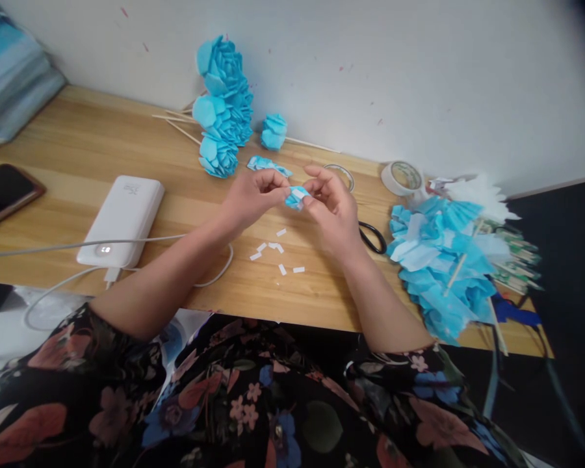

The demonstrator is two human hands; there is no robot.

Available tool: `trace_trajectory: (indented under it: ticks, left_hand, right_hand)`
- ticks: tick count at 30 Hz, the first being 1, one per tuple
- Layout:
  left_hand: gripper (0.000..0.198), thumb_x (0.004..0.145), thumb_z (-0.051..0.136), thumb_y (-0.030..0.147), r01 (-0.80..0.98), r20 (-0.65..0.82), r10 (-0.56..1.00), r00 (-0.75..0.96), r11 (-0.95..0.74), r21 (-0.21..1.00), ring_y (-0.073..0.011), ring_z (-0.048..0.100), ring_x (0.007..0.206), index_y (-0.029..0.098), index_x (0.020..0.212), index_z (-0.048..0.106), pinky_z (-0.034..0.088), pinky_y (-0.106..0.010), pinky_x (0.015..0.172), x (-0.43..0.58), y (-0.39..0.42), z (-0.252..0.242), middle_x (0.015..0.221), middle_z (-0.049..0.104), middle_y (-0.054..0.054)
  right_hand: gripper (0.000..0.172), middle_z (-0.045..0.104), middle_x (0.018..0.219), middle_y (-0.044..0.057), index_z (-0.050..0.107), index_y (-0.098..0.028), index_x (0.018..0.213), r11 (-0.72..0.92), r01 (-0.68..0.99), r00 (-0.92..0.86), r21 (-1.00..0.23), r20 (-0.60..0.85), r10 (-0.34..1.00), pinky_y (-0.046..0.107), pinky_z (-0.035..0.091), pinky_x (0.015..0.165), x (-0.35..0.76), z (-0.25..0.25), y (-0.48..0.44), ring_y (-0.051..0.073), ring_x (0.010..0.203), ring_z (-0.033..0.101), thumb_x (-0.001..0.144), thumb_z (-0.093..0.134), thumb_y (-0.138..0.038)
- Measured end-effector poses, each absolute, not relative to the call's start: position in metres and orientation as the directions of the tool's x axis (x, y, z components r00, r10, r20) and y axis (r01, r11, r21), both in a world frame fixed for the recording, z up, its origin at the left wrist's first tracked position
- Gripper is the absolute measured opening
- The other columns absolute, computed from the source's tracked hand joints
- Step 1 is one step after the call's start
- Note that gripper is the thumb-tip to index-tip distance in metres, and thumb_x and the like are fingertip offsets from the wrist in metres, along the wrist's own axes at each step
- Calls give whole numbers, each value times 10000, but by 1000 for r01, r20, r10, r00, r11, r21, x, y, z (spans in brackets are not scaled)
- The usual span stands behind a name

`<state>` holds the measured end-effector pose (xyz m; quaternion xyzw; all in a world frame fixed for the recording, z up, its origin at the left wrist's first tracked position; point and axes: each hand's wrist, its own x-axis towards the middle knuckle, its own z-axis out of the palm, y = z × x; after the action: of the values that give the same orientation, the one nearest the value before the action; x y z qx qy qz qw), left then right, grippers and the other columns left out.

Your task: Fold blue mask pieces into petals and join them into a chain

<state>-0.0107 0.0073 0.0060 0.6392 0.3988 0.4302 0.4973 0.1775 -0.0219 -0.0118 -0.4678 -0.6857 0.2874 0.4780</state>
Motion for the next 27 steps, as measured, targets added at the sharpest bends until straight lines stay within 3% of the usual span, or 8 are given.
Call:
trace_trajectory:
  ticks: [3,6,10,15,27]
  left_hand:
    - [98,813,664,184,90,164,950,265,-194,977,-112,510,655,184,724,624,431,-269,651,-12,8,8,687,610,21]
    - [118,824,660,193,102,175,953,246,-205,974,-116,517,656,190,714,618,431,-268,640,-13,8,7,677,611,20]
    - [130,835,690,229,118,202,948,247,-236,964,-122,553,692,187,727,633,434,-274,661,-11,7,6,712,640,12]
    - [116,835,698,224,134,237,929,284,-283,950,-119,538,666,182,740,646,421,-267,634,-10,4,7,696,634,12]
    - [59,814,664,181,172,329,885,328,-399,901,-115,555,673,173,759,681,444,-248,639,-9,7,-1,738,671,-1]
  right_hand:
    - [299,693,1116,45,609,-286,1260,443,351,-35,-825,461,887,364,584,874,178,-7,-23,186,1027,682,1007,551,-435]
    - [136,692,943,19,647,-256,1011,484,382,13,-787,529,849,352,558,831,176,1,-28,169,880,665,989,565,-362]
    - [160,666,767,-6,616,-236,789,508,534,-86,-676,554,828,341,500,766,171,8,-35,156,736,605,946,597,-261]
    - [163,690,775,7,633,-229,777,474,611,-110,-634,525,844,339,472,772,171,5,-33,161,734,592,934,594,-247]
    - [177,643,728,-8,583,-231,730,459,605,-127,-651,490,862,316,447,724,172,0,-30,153,705,570,899,617,-271]
